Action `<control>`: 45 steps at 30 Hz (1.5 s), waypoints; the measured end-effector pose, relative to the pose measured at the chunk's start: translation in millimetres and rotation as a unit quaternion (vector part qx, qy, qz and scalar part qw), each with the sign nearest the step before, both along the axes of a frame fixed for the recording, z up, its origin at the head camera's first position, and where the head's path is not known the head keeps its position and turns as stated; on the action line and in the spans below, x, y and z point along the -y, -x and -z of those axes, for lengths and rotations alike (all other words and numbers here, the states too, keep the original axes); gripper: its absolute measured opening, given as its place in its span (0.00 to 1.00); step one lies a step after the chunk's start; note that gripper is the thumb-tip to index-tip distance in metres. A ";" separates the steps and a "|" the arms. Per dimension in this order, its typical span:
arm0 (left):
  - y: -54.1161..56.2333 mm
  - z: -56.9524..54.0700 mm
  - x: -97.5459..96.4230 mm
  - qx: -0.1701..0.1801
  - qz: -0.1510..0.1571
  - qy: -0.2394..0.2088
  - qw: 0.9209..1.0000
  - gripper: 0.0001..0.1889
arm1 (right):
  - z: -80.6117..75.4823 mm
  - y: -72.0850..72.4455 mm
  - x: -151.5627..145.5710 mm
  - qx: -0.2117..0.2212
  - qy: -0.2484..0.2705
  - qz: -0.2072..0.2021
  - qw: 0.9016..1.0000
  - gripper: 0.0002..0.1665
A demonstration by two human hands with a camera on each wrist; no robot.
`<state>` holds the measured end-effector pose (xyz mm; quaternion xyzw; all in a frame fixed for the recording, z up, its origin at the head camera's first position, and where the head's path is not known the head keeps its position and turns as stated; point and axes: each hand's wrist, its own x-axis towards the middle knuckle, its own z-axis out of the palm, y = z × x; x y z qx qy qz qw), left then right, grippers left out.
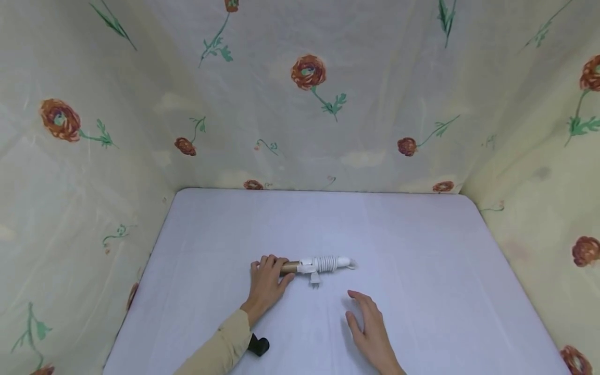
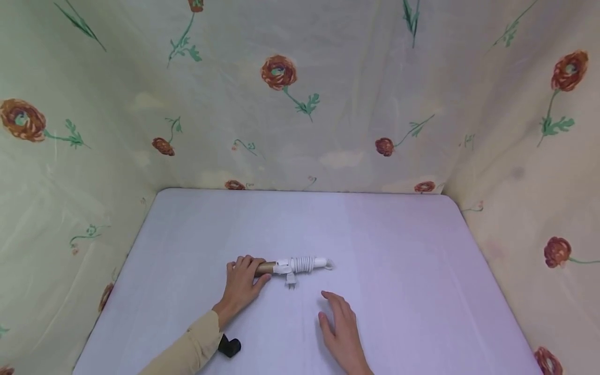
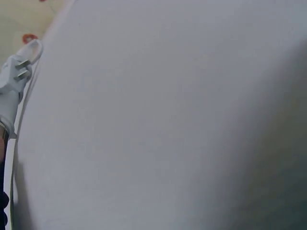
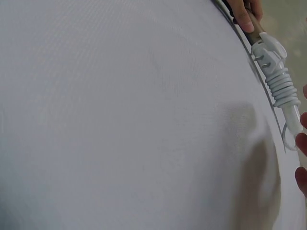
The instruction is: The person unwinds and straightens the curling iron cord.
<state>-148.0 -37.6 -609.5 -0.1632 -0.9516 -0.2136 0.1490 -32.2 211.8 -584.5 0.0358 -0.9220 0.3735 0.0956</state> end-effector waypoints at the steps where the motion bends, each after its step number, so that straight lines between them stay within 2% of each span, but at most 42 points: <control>1: -1.6 -0.1 0.3 -0.002 0.001 -0.004 1.000 0.20 | -0.2 0.8 0.5 -0.007 0.001 0.001 1.000 0.26; 5: -8.8 -1.3 1.0 -0.018 0.000 -0.021 1.000 0.20 | -2.8 4.4 3.0 -0.044 -0.001 0.000 0.999 0.25; 10: -17.3 -6.2 1.7 -0.018 -0.025 -0.037 0.999 0.22 | -9.5 10.5 8.9 -0.107 0.015 -0.013 0.994 0.27; 14: -20.7 -11.6 1.5 -0.017 -0.035 -0.047 0.998 0.22 | -16.2 15.9 19.8 -0.130 0.021 -0.010 0.991 0.31; 18: -21.4 -17.3 0.1 -0.025 -0.041 -0.052 0.997 0.22 | -22.8 24.2 36.0 -0.129 0.004 0.014 0.992 0.35; 22: -23.0 -22.6 -3.2 -0.037 -0.046 -0.056 0.997 0.22 | -24.1 31.9 53.1 -0.116 0.008 0.045 0.992 0.39; 30: -27.6 -34.4 -8.6 -0.030 -0.051 -0.061 0.996 0.22 | -17.6 40.2 72.6 -0.097 0.006 0.084 0.992 0.36; 34: -29.7 -37.9 -8.6 -0.024 -0.061 -0.068 0.996 0.22 | -16.2 40.9 76.7 -0.106 0.008 0.083 0.991 0.32; 40: -30.9 -40.1 -10.5 0.000 -0.059 -0.090 0.994 0.22 | -16.4 41.2 79.5 -0.121 0.025 0.057 0.991 0.29; 45: -29.2 -41.5 -8.9 0.005 -0.063 -0.096 0.993 0.21 | -18.7 44.7 78.1 -0.139 0.033 0.034 0.989 0.27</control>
